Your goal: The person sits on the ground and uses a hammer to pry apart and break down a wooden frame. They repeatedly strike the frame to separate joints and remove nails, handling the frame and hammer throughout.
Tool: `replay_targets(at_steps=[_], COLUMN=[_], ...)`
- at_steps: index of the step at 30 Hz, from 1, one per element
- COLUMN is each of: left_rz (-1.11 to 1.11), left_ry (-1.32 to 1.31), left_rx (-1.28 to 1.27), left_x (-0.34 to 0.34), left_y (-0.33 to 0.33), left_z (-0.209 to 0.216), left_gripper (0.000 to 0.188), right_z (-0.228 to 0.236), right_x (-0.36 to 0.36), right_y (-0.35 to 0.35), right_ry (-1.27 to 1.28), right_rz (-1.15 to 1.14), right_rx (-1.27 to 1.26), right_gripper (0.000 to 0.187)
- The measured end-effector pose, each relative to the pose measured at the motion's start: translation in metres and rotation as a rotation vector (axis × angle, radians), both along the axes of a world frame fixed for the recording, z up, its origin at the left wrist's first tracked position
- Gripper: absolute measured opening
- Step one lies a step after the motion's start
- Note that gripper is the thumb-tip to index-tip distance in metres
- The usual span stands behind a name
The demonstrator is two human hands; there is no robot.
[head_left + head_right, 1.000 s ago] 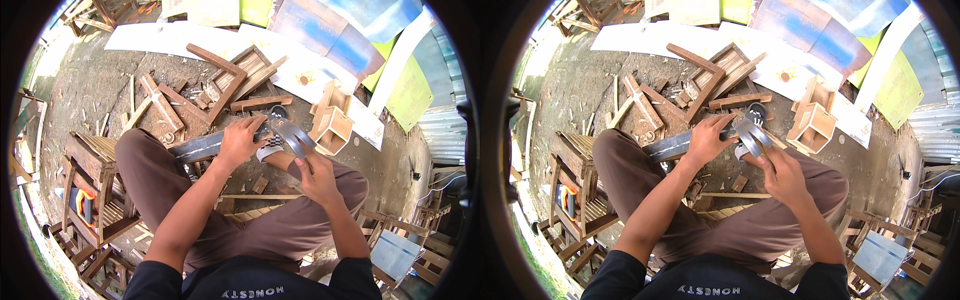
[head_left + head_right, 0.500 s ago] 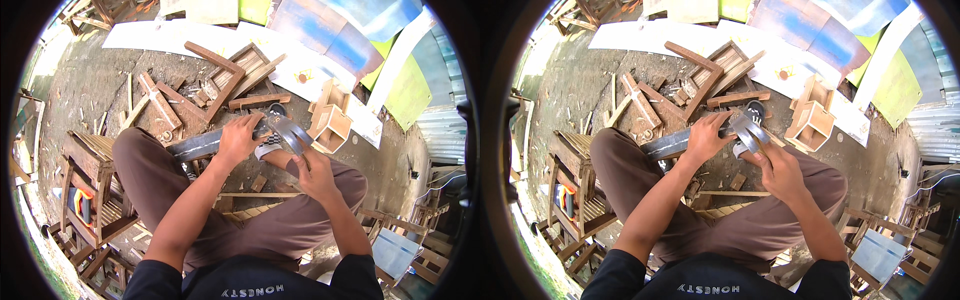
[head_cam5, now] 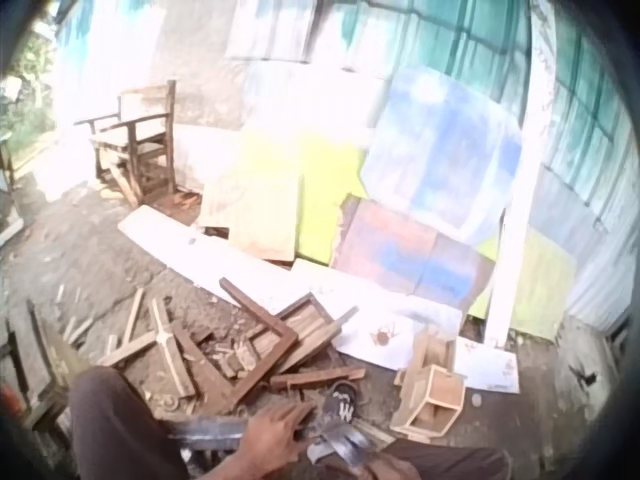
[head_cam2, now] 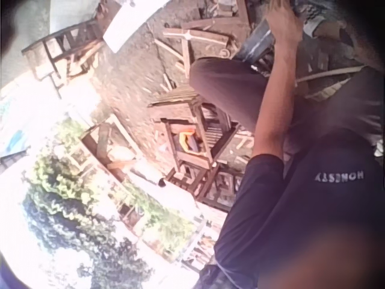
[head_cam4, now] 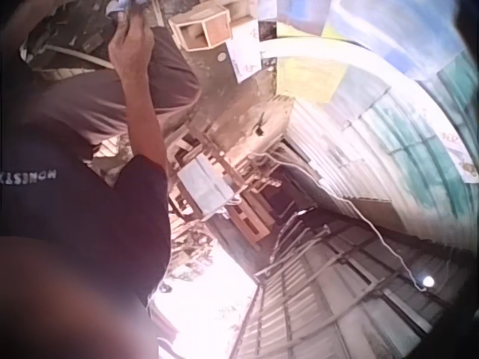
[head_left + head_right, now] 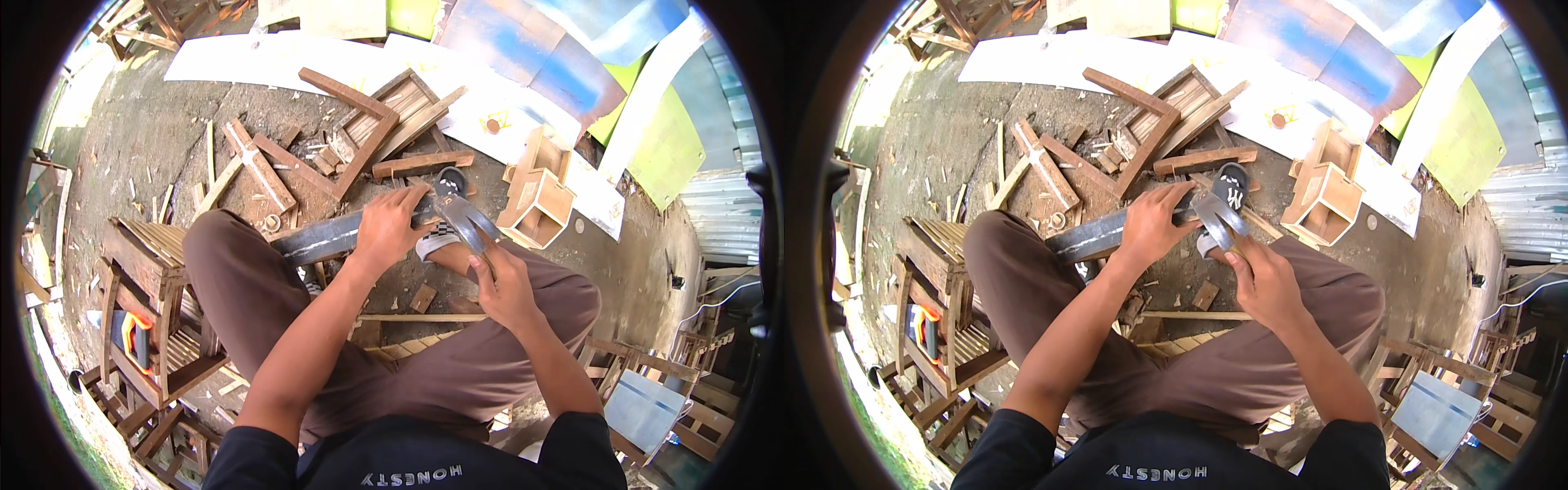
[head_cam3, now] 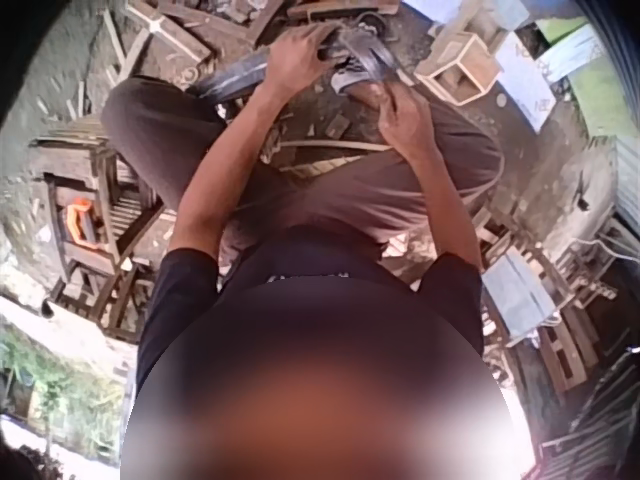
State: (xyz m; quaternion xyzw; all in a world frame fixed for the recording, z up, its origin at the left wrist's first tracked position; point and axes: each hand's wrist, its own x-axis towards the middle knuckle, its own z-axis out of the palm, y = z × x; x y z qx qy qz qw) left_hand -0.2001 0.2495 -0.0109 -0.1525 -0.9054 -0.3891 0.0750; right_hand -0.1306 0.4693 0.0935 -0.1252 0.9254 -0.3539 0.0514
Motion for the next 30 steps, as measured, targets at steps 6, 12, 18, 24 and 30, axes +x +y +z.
replay_targets(at_steps=[6, 12, 18, 24, 30], left_rz=[0.017, 0.011, 0.027, 0.008, -0.025], left_ry=[0.014, 0.019, -0.01, -0.005, 0.018], left_rx=[-0.005, 0.008, -0.004, -0.021, -0.033], left_x=[0.001, 0.0, -0.001, -0.001, 0.0], left_y=[0.0, 0.0, -0.001, 0.0, -0.001], left_z=[-0.003, -0.006, -0.001, 0.0, -0.001], left_gripper=[0.07, 0.071, 0.071, 0.072, 0.074], right_z=[0.033, 0.055, -0.004, 0.015, 0.07], right_x=[-0.007, -0.01, -0.013, -0.015, -0.014], right_y=[0.008, 0.002, -0.008, -0.001, -0.002], right_ry=[-0.007, 0.327, 0.196, 0.094, 0.403], right_rz=[-0.065, -0.083, 0.008, -0.046, -0.058], right_rx=[-0.012, -0.433, -0.107, -0.083, -0.312], right_gripper=[0.042, 0.049, 0.026, 0.028, 0.04])
